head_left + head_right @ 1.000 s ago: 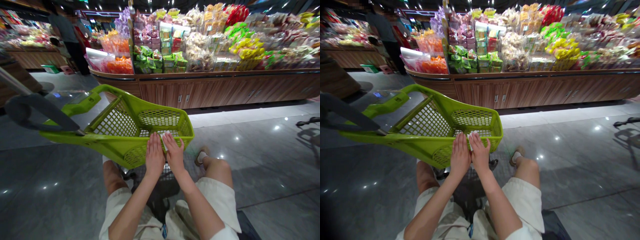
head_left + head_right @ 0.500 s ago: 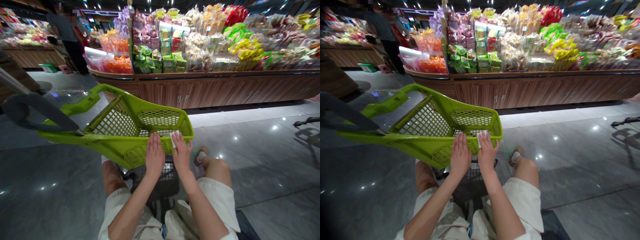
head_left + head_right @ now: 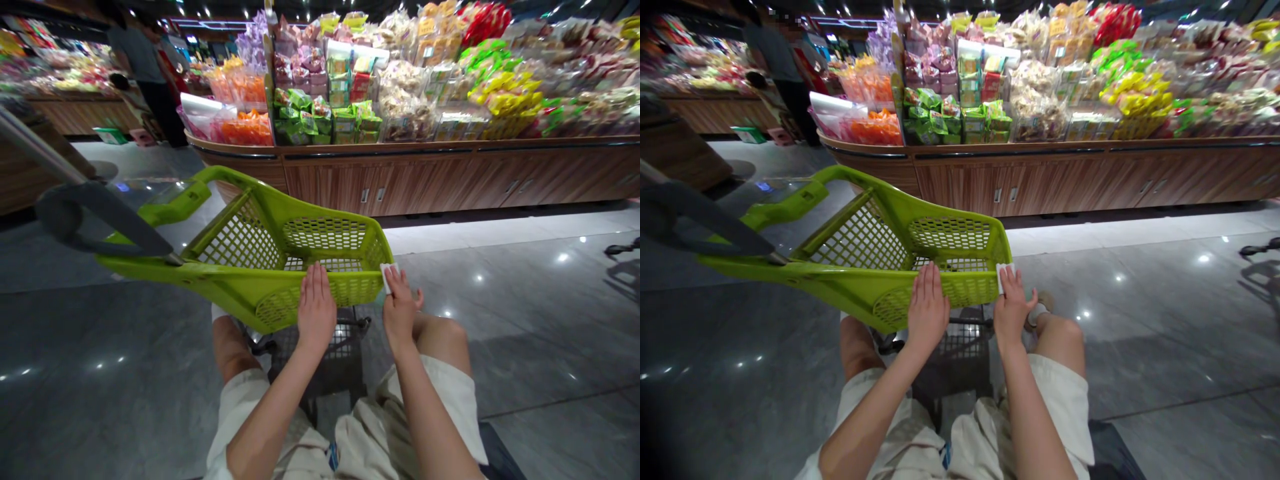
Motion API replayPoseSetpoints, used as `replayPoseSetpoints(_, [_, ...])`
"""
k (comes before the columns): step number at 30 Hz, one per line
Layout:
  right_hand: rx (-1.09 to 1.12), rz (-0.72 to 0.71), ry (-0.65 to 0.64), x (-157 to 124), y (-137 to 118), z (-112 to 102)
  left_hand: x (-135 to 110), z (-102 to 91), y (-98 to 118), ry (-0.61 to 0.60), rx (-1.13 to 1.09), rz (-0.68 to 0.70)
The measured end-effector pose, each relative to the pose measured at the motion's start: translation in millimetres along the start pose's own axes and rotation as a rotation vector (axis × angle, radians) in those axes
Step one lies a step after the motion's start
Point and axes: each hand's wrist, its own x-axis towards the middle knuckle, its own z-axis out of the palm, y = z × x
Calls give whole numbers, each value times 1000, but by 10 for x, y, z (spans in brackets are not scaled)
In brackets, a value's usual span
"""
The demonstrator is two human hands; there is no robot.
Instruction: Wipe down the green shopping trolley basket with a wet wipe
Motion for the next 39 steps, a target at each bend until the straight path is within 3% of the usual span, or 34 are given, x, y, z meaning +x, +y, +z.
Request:
replayPoseSetpoints(5, [46, -248, -154, -159, -692, 177, 0, 30, 8, 16, 9, -10])
replayPoseSetpoints(8, [74, -366, -255, -195, -884, 187, -5, 40, -11, 8, 29, -4])
replayPoseSetpoints(10, [67, -382, -265, -155, -771, 132, -7, 34, -30, -1, 26, 4])
replayPoseSetpoints(12, [40, -339, -227, -87, -504, 48, -7, 22, -43, -12, 17, 15])
replayPoseSetpoints(16, [-9, -103, -78, 20, 76, -104, -4, 7, -27, -11, 6, 8])
replayPoseSetpoints(19, [-28, -5, -10, 12, 153, -97, -2, 17, 6, 3, -4, -6])
replayPoseSetpoints(22, [-39, -49, -12, -65, -174, 35, -5, 35, 19, 15, -7, -18])
replayPoseSetpoints(26, [24, -285, -193, -172, -791, 214, -15, 44, -16, 0, 22, -8])
replayPoseSetpoints(28, [57, -371, -258, -183, -929, 227, -23, 39, -39, -8, 26, 1])
replayPoseSetpoints(30, [62, -415, -277, -158, -869, 179, -30, 31, -54, -10, 24, 6])
replayPoseSetpoints(32, [44, -407, -255, -110, -637, 95, -35, 24, -58, -11, 19, 13])
replayPoseSetpoints(36, [8, -162, -110, -11, -37, -68, -34, 24, -41, -2, 11, 16])
replayPoseSetpoints(39, [3, -18, -33, 20, 116, -87, -26, 38, -21, 12, -6, 6])
